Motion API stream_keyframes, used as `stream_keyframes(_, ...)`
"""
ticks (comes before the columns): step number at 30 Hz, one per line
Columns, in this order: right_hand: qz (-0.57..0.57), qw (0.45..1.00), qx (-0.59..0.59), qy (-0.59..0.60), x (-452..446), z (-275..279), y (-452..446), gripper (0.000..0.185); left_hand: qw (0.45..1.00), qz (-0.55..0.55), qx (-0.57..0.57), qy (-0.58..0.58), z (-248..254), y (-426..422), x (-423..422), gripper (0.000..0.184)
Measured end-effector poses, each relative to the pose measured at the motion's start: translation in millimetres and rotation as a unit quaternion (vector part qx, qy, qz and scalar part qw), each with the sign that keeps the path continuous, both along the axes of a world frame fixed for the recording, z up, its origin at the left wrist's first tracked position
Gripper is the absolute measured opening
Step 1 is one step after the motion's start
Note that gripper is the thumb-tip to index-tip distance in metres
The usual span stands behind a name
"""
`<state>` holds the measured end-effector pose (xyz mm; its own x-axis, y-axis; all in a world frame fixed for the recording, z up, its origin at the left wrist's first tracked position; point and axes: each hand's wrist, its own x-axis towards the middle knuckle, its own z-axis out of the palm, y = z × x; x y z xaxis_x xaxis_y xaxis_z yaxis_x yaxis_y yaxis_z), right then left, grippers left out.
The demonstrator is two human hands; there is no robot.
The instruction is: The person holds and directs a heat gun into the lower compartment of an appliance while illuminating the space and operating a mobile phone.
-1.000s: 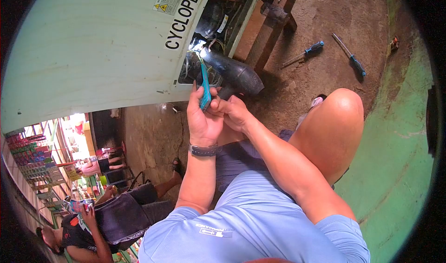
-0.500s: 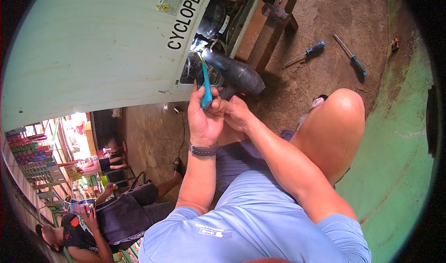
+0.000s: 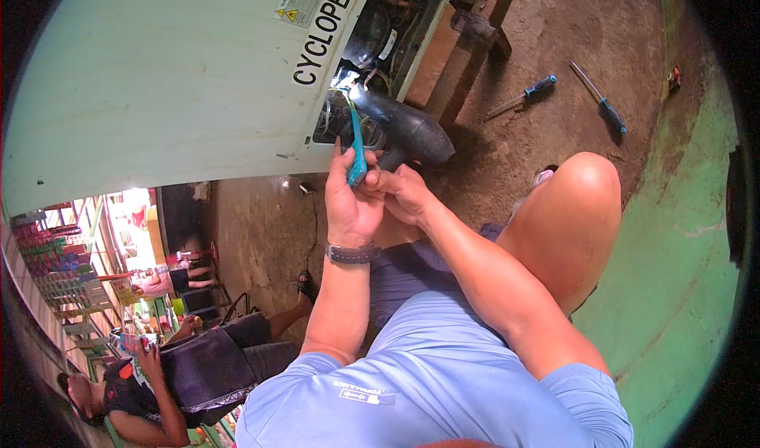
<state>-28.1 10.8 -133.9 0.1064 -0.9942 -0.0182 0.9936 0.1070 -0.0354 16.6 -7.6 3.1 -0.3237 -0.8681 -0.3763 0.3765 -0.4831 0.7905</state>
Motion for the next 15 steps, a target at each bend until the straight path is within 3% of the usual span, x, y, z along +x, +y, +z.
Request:
stream_keyframes(7,-0.021,0.999,-0.016,-0.033,-10,23,7,0.018,1.000,-0.005,0.020,0.011,-2,0,-1,0.040)
stream_keyframes(9,-0.020,0.999,-0.011,-0.031,-9,21,8,0.016,1.000,0.026,0.002,-0.017,0,4,-6,0.016)
stream_keyframes(15,0.011,0.999,0.032,-0.018,-5,13,6,0.017,1.000,0.020,0.010,-0.019,-2,2,-8,0.018)
